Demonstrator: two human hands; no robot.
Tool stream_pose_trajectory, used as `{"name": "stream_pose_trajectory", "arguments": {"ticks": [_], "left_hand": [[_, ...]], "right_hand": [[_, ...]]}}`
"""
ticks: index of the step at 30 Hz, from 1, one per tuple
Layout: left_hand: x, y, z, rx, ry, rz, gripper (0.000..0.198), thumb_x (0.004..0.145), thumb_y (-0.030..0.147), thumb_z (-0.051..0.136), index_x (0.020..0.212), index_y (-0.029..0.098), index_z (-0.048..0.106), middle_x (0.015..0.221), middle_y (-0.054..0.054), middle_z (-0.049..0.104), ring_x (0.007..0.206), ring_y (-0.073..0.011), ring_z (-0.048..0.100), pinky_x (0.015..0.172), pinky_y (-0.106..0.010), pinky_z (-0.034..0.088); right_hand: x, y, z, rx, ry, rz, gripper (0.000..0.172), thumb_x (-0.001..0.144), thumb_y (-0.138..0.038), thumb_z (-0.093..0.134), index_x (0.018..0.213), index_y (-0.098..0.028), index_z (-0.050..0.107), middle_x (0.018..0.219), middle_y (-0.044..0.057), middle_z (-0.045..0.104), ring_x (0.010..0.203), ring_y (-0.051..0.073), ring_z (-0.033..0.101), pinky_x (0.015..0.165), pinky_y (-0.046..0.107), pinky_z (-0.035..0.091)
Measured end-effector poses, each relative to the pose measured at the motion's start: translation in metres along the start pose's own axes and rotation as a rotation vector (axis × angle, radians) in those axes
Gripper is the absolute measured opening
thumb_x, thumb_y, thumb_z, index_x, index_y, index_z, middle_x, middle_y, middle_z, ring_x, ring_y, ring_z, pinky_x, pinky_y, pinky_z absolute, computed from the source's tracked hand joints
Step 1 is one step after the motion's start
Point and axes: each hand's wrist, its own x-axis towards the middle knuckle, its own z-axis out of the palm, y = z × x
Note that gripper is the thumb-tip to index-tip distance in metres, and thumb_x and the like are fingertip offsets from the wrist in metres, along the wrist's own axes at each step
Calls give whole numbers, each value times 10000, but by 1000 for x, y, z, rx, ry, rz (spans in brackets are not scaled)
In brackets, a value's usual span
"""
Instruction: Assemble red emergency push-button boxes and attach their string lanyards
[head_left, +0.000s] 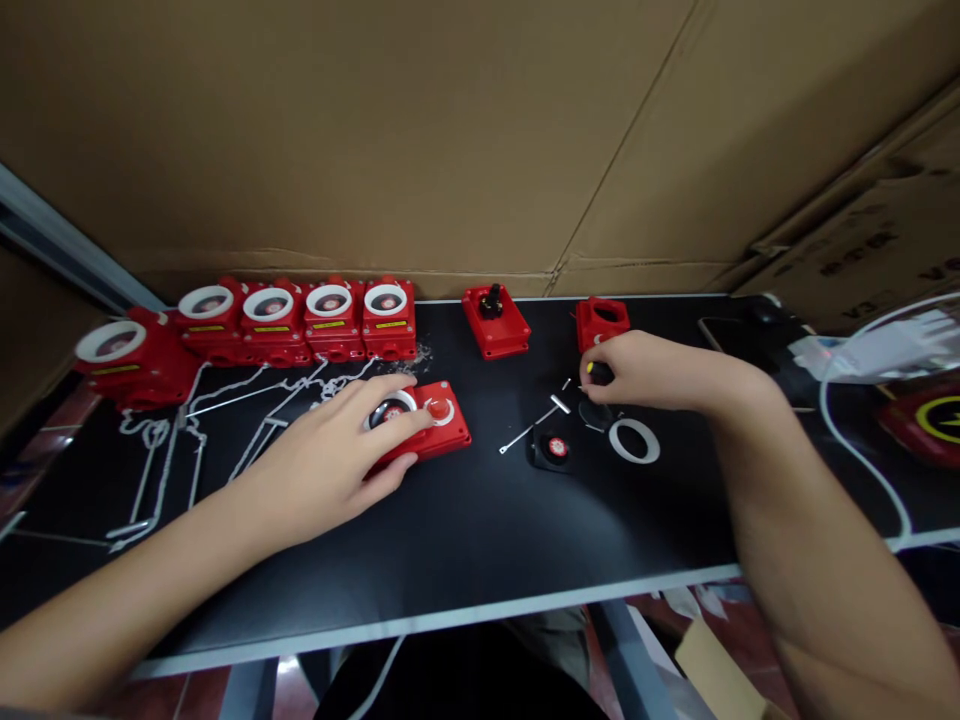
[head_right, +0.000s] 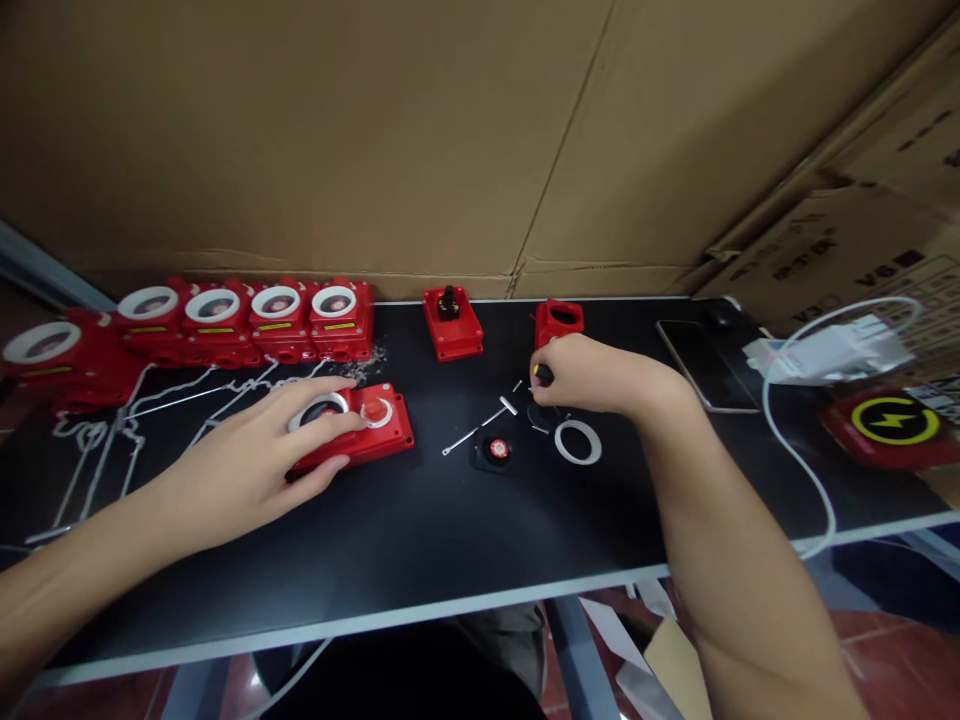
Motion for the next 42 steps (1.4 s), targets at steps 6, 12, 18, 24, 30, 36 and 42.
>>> {"name": "stream_pose_trajectory", "arguments": {"ticks": [6, 12, 18, 24, 30, 36, 42], "left_hand": [[1, 2, 2, 11, -3, 15, 342, 1174, 249, 522, 1422, 211, 755, 1589, -246, 581, 1403, -426, 680, 1089, -626, 666], [2, 4, 5, -6, -8, 50, 380, 1165, 187, 533, 1430, 278, 790, 1634, -242, 506, 1422, -452, 654, 1072, -669, 663], [2, 4, 6, -20, -6, 43, 424, 1158, 181, 563, 1494, 316, 782, 1644, -224, 505, 1434, -442, 645, 1110, -661, 650], [2, 5, 5, -14, -19, 15, 439, 1171, 208, 537, 1507, 345, 784, 1645, -211, 515, 1457, -435, 626, 1123, -638, 649], [3, 5, 5, -10, -14, 27, 462, 1167, 201, 542, 1547, 358, 753, 1641, -209, 507, 1464, -433, 618, 1119, -640, 653], [3, 4, 3, -3, -13, 56, 456, 1159, 163, 523, 1508, 317, 772, 1625, -252, 505, 1454, -479, 626, 1050, -680, 673], [1, -1, 1, -32, -52, 34, 414, 1149, 162, 529, 1451, 291, 781, 1646, -232, 483, 1473, -450, 608, 1106, -663, 651]], "right_hand": [[-3, -10, 10, 208, 337, -277, 125, 969, -283, 707, 999, -194, 790, 957, 34, 798, 817, 164, 715, 799, 270, 534], [-12, -61, 40, 422, 513, -824, 131, 1076, -216, 684, 1117, -199, 807, 1107, 57, 779, 947, 143, 763, 871, 253, 591], [-11, -73, 57, 271, 622, -998, 173, 1135, -148, 625, 1269, -161, 733, 1189, 107, 767, 1021, 172, 762, 904, 296, 625], [-10, -73, 60, 17, 770, -1017, 133, 1162, -145, 572, 1186, -158, 702, 1164, 96, 787, 1006, 180, 734, 827, 293, 611], [-11, -79, 61, -29, 824, -1029, 190, 1172, -137, 554, 1216, -160, 738, 1195, 92, 806, 991, 158, 736, 792, 275, 603], [-14, -79, 60, 129, 666, -1008, 166, 1161, -247, 634, 1218, -173, 771, 1263, 98, 763, 953, 142, 741, 783, 272, 615], [-31, -52, 25, 522, 833, -836, 359, 1108, -286, 589, 1440, -295, 727, 1257, 125, 648, 1042, 242, 695, 819, 380, 633]]}}
